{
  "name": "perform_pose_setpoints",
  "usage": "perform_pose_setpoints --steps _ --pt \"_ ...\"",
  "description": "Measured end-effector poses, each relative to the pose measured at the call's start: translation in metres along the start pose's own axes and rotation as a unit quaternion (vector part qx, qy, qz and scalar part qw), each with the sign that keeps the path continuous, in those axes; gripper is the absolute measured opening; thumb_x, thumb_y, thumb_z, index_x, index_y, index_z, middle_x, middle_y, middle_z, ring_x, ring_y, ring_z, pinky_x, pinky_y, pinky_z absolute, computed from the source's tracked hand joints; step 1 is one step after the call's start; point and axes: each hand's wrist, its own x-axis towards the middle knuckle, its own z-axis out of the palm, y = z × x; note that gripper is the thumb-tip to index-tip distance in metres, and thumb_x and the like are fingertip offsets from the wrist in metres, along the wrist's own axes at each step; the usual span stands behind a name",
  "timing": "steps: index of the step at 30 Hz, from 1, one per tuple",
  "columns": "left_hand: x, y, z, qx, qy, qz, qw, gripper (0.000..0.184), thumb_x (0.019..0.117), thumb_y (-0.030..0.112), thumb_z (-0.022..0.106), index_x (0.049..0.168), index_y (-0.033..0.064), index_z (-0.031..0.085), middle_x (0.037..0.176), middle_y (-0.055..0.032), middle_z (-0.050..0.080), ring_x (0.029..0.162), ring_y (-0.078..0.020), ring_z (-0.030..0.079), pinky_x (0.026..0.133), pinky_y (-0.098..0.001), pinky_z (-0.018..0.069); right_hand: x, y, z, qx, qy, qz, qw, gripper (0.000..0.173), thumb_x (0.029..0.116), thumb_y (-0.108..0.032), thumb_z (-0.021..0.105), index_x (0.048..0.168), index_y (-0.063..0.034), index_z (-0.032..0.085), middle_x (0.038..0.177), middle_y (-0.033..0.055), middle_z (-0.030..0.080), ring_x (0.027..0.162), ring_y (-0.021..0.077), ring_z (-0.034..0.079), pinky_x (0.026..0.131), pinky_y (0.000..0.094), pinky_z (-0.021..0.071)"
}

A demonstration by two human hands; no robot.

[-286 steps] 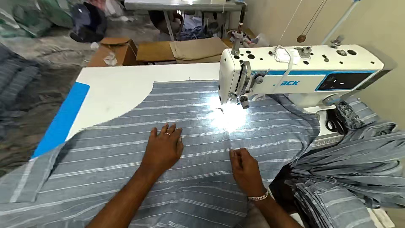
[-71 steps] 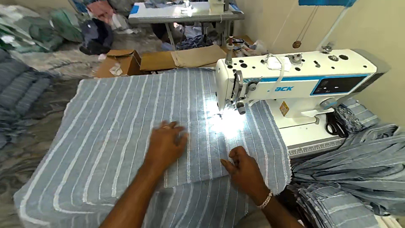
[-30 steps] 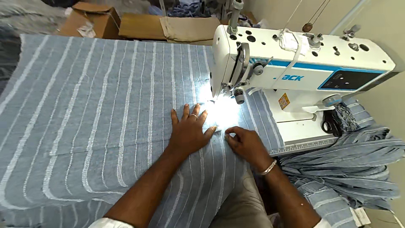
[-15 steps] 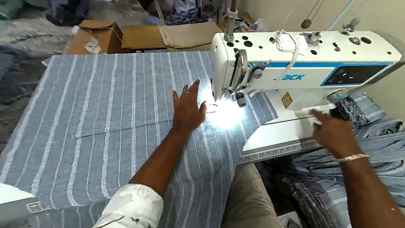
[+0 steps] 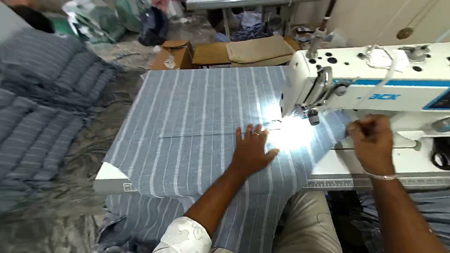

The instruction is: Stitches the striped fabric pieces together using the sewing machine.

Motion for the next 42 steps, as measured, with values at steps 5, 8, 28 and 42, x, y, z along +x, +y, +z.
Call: perform_pose_setpoints --steps 5,8,28,42 --pt "-0.045 0.068 -0.028 -0.127 -0.107 0.158 0.973 0.054 0.0974 0.061 0.058 0.135 0.0231 0.068 0.149 -0.0024 0.058 0.141 -0.0267 0.049 0.111 -0.0583 0.0409 -0.027 -0.063 0.035 -0.038 -0.088 -0.114 0.989 0.027 0.0934 -0.018 0.066 0.113 0.0013 0.066 0.114 0.0149 0.067 0.106 0.0263 0.066 0.093 0.0494 0.0549" --pt "-0.017 0.057 -0.040 -0.180 -0.065 0.125 0.974 0.041 0.1038 0.042 0.058 0.127 0.0116 0.072 0.138 -0.0083 0.067 0.126 -0.0239 0.065 0.105 -0.0508 0.0526 -0.042 -0.036 0.052 -0.194 -0.178 -0.046 0.964 0.053 0.1013 -0.048 0.058 0.136 -0.0085 0.064 0.148 0.0144 0.056 0.138 0.0354 0.051 0.114 0.0622 0.0379" --pt "0.007 0.030 0.003 0.021 -0.043 0.007 0.999 0.079 0.0961 0.079 0.029 0.153 0.0285 0.051 0.168 -0.0012 0.035 0.158 -0.0387 0.020 0.119 -0.0760 0.0100 -0.027 0.018 -0.092 -0.351 -0.132 0.154 0.914 0.060 0.0911 -0.003 0.066 0.149 -0.0035 0.052 0.152 0.0282 0.048 0.139 0.0616 0.038 0.102 0.0927 0.0155" --pt "-0.025 0.021 0.007 0.026 -0.005 0.002 1.000 0.067 0.1022 0.070 0.026 0.153 0.0340 0.051 0.166 -0.0011 0.038 0.155 -0.0417 0.025 0.116 -0.0792 0.0116 -0.108 -0.003 0.026 -0.296 -0.124 0.020 0.947 0.057 0.1078 -0.050 0.041 0.150 -0.0134 0.055 0.159 0.0073 0.047 0.152 0.0340 0.035 0.120 0.0711 0.0183"
